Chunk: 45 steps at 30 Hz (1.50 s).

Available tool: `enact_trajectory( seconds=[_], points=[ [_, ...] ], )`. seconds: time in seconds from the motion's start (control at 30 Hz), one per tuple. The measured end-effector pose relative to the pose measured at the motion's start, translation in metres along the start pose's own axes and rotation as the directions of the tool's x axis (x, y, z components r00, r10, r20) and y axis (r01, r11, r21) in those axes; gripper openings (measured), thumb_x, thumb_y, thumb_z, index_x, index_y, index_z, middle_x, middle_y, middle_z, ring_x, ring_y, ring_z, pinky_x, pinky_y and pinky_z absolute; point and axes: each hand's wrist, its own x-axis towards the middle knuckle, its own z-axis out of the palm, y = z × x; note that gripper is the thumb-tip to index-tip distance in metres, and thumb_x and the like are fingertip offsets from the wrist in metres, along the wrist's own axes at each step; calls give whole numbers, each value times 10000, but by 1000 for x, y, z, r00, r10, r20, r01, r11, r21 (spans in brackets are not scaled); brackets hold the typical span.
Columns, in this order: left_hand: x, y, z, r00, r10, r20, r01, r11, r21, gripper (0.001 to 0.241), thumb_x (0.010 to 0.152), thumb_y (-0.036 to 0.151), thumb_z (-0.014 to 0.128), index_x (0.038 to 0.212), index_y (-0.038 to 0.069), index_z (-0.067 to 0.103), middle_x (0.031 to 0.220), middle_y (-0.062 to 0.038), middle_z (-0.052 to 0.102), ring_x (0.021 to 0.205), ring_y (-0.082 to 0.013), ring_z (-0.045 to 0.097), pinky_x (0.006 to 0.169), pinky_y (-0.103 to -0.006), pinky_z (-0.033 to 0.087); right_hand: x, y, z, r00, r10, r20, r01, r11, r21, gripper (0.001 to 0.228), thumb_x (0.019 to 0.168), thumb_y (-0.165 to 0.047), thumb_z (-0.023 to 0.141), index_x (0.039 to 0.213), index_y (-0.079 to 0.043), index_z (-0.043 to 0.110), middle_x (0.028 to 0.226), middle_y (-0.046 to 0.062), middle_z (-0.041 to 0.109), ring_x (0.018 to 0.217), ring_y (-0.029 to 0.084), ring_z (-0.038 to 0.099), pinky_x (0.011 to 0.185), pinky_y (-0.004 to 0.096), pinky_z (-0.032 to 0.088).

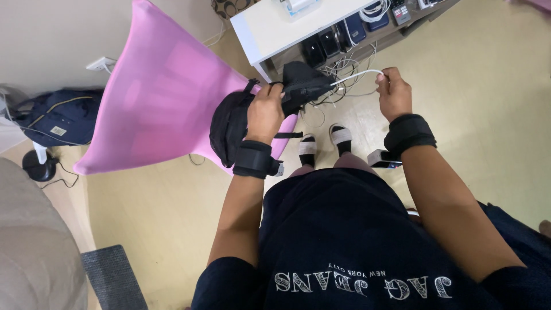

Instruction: The person organizes various items in a room, including power banks, a duster, a backpack, and artificial flowers. They move power banks to a shelf, dust a surface with a duster, place a backpack on a chair, and arrange flowers in a vase.

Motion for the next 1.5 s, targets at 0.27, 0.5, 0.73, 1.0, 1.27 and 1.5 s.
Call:
enact_trajectory(
  seconds=[0.27,0.5,0.73,1.0,1.27,1.5],
  points=[
    [-18,-42,16,995,-94,34,89,989,120,158,915,51,653,1062,74,707,982,-173,693,918,-382,693,753,-472,565,14,-49,-9,944,-308,-120,243,892,-381,171,999,-24,755,1073,-21,601,993,136,658,875,318,635,774,439,510],
    [-24,-55,18,983,-182,-8,181,970,165,152,930,74,662,1081,66,684,1016,-184,681,924,-396,678,742,-488,563,21,-40,-9,959,-238,-154,134,859,-493,212,968,76,675,1123,-59,622,1040,151,658,888,331,651,771,461,529],
    [-18,-70,6,964,-263,-26,264,953,149,275,895,43,650,1167,70,682,1001,-185,671,906,-409,665,736,-505,549,11,37,-36,969,-150,-196,18,836,-549,191,964,46,628,1102,-86,628,1095,172,669,967,394,675,801,489,542],
    [-30,-93,12,944,-328,-24,325,919,223,176,910,42,636,1077,88,670,1008,-172,675,954,-399,668,762,-494,552,-11,75,-61,964,4,-267,-145,849,-509,96,1119,-131,659,1086,-45,633,1105,205,642,931,440,646,782,528,522],
    [-39,-86,28,933,-358,41,343,918,197,171,913,59,651,1083,75,661,998,-179,680,927,-408,676,751,-505,554,11,20,-46,978,161,-136,-140,978,156,443,1211,-351,411,1088,24,613,963,144,710,879,236,729,795,362,626],
    [-42,-90,43,933,-356,47,345,925,159,189,910,77,648,1098,78,663,1008,-191,691,910,-416,689,752,-509,560,20,-53,-36,989,118,94,-131,979,155,448,1210,-365,426,1072,24,600,841,110,680,691,149,684,627,299,576]
  ],
)
